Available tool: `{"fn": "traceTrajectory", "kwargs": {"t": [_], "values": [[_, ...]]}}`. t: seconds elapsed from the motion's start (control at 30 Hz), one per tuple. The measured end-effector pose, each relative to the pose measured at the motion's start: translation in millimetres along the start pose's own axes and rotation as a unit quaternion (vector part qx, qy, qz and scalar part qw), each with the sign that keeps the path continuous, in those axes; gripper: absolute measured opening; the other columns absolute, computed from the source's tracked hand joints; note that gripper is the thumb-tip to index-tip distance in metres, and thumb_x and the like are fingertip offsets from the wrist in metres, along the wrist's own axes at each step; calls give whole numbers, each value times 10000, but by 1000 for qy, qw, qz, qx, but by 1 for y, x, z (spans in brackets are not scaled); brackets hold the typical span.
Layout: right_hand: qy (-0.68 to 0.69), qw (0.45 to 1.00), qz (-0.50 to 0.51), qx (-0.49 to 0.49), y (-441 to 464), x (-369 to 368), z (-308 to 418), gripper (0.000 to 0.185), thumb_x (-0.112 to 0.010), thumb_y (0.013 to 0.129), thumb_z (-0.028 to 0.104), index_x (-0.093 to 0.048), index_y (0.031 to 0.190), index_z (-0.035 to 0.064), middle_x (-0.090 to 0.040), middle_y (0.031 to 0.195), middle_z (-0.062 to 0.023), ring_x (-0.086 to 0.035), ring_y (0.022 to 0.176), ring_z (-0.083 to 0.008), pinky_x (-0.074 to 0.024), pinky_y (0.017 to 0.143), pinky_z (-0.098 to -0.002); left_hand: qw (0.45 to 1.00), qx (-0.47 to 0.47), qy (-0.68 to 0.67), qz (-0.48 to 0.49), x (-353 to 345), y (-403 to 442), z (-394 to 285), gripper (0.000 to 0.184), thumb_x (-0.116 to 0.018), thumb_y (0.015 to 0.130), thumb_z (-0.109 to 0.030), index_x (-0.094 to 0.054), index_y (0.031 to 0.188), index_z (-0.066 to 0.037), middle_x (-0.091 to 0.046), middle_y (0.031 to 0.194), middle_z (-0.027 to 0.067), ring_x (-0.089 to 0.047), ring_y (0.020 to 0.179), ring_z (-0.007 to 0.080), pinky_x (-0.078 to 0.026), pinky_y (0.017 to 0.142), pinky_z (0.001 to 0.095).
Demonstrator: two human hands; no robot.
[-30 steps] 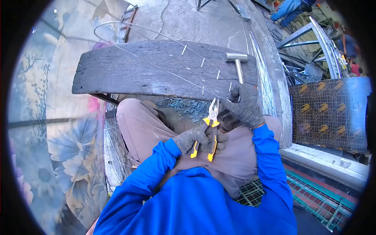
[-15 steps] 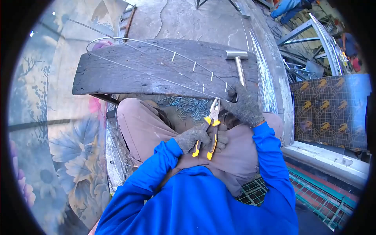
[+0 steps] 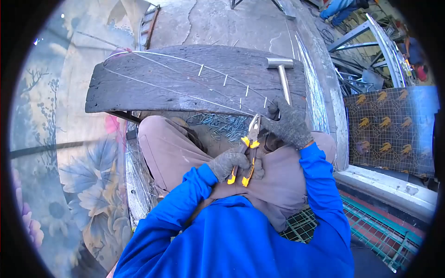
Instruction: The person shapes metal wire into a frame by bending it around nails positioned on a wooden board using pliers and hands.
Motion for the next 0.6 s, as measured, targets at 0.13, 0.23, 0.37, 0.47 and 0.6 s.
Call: {"fn": "traceTrajectory", "kwargs": {"t": [0.13,0.23,0.37,0.47,0.6], "values": [[16,1000,8,-12,-2,0,7,399,-778,800,332,-571,1008,60,-667,906,-112,-669,807,-258,-540,732,-397,983,-55,-171,34,-18,-6,-6,406,-613,802,-73,-520,1192,-7,-650,1005,143,-672,857,278,-546,777,391],[13,1000,19,-1,0,-3,4,402,-773,811,338,-567,1005,52,-676,927,-113,-684,835,-260,-546,738,-395,978,-41,-203,12,-13,-7,4,395,-626,805,-77,-525,1183,-27,-645,990,132,-650,803,257,-538,749,389],[7,1000,28,-1,0,5,13,433,-777,816,358,-578,1043,47,-676,937,-130,-688,833,-256,-552,753,-390,970,-55,-236,14,-11,-6,0,398,-652,796,-83,-527,1173,-60,-635,971,111,-618,769,234,-515,704,390],[45,998,41,-31,0,4,8,482,-782,817,374,-583,1119,55,-670,930,-129,-676,829,-228,-555,767,-387,969,-69,-238,8,-3,-4,-4,385,-660,789,-84,-529,1151,-72,-616,939,91,-593,752,220,-497,683,375],[103,992,65,-44,3,-4,-7,593,-785,821,388,-568,1271,69,-660,980,-107,-645,890,-184,-550,811,-373,967,-53,-248,15,-7,-5,-6,377,-667,785,-94,-526,1135,-76,-597,909,80,-581,747,215,-491,678,374]]}}
Point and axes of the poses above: each hand's wrist, its own y-axis towards the middle knuckle, its own x-axis out of the back of the hand, z = x × y, the point moved 8 cm from there along y, towards the middle knuckle
